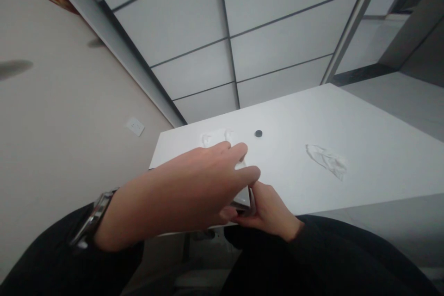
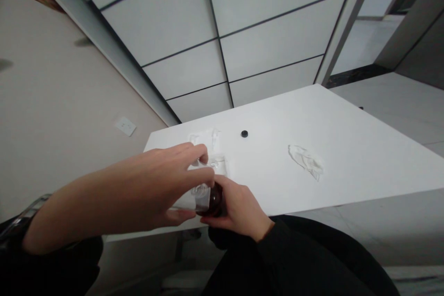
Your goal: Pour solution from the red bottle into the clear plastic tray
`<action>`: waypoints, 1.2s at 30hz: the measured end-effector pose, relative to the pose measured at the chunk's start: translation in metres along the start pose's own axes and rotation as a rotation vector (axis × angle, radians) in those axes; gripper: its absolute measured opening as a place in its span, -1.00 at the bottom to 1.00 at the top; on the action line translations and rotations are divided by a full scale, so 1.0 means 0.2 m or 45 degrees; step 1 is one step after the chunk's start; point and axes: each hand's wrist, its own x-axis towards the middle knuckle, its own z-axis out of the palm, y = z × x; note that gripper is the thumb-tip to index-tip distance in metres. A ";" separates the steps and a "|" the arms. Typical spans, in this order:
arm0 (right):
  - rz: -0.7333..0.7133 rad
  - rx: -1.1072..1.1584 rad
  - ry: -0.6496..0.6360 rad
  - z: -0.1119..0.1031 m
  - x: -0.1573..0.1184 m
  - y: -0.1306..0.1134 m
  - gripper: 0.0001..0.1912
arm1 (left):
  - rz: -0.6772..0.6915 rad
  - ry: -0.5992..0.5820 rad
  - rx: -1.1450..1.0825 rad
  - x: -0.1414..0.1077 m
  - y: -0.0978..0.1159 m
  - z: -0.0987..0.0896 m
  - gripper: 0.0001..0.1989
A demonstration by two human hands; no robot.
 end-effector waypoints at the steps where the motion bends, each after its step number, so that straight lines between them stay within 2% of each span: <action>1: -0.008 0.007 0.003 0.00 0.00 0.01 -0.22 | -0.031 -0.004 -0.054 -0.01 -0.01 0.01 -0.61; 5: -0.024 0.018 -0.001 0.01 0.00 0.03 -0.08 | -0.141 0.072 -0.375 -0.09 -0.09 0.09 -0.61; 10: -0.039 0.016 -0.009 0.02 -0.01 0.06 -0.06 | -0.124 0.343 -0.690 -0.20 -0.17 0.27 -0.54; 15: -0.039 0.032 -0.006 0.03 -0.01 0.08 -0.04 | -0.089 0.620 -0.916 -0.25 -0.21 0.46 -0.49; 19: -0.067 -0.005 -0.018 0.03 -0.02 0.09 -0.05 | -0.186 0.793 -1.049 -0.29 -0.23 0.61 -0.36; 24: -0.109 -0.045 0.015 0.03 -0.03 0.12 -0.06 | -0.268 0.900 -1.410 -0.33 -0.20 0.80 -0.29; 29: -0.138 -0.081 0.041 0.04 -0.04 0.14 -0.08 | -0.312 1.251 -1.818 -0.27 -0.14 1.00 0.01; 33: -0.143 -0.097 0.051 0.04 -0.04 0.14 -0.09 | -0.441 1.379 -2.031 -0.19 -0.08 1.08 0.11; 36: -0.139 -0.099 0.053 0.04 -0.05 0.15 -0.09 | -0.483 1.399 -2.149 -0.16 -0.04 1.09 0.06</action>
